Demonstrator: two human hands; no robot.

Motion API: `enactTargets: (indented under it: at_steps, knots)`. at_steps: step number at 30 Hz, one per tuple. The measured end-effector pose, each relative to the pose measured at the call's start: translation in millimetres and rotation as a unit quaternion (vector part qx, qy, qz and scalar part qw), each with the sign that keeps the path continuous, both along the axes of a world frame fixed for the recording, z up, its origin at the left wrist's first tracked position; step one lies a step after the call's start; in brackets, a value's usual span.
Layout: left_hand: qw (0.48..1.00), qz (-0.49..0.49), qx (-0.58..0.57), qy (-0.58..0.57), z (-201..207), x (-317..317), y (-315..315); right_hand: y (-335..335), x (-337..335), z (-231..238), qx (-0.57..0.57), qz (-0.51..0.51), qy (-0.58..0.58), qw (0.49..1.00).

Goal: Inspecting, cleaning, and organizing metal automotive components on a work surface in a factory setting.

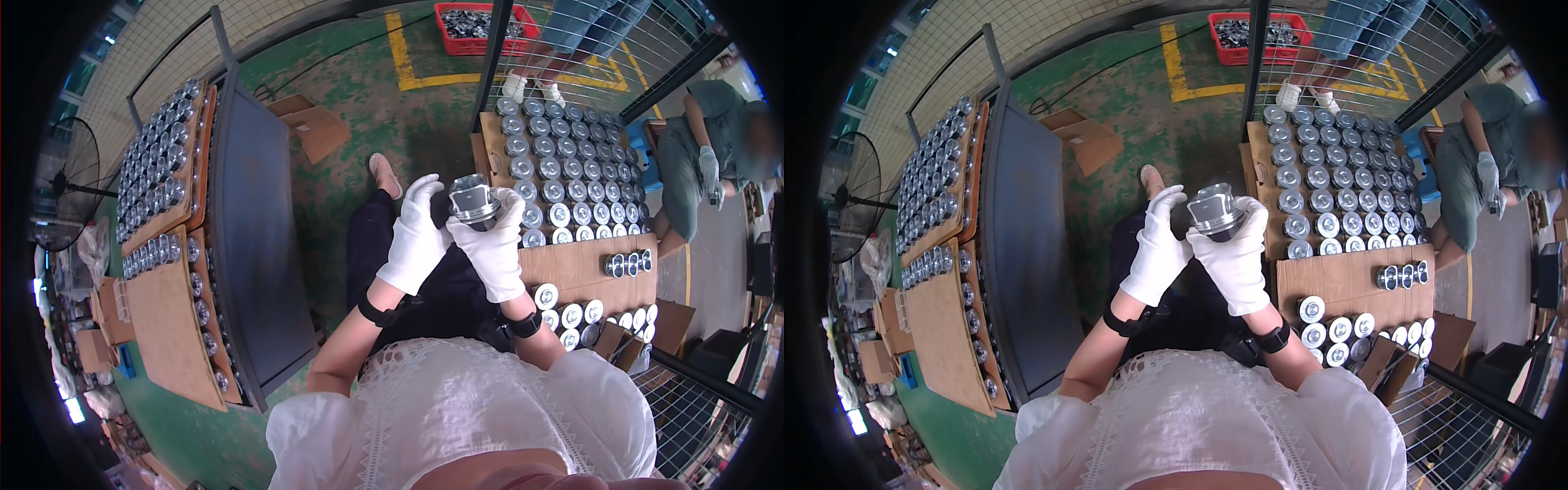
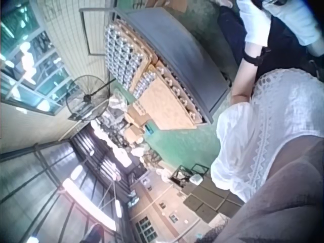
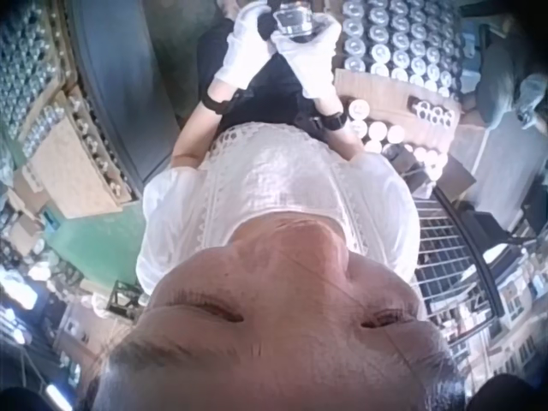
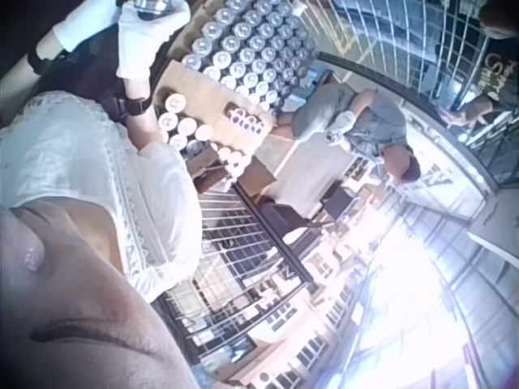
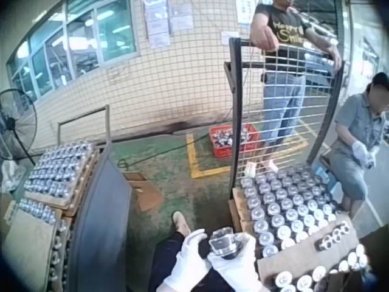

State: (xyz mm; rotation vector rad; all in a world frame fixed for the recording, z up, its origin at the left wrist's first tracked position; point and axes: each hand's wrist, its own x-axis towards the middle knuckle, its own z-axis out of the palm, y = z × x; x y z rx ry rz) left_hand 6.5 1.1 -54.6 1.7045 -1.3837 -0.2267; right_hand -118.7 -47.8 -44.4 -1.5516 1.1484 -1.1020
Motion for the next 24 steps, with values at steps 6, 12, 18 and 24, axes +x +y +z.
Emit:
enactTargets:
  at_steps: [6,12,18,24]
  knots:
    - [1.0,0.012,0.001,0.011,-13.7,3.9,2.1,-5.9,-0.8,-16.8,0.033,0.016,-0.092,0.995]
    - [0.998,0.028,-0.052,0.011,-16.0,12.3,-2.0,-12.4,5.2,-35.6,0.087,0.044,-0.186,0.978]
    - [0.995,0.032,-0.005,-0.09,29.1,-5.4,1.5,-13.6,-18.9,-4.2,0.399,0.271,-0.539,0.69]
    - [0.999,-0.019,-0.044,0.006,69.6,-34.5,-2.6,-14.0,-29.4,-3.3,0.451,0.229,-0.588,0.631]
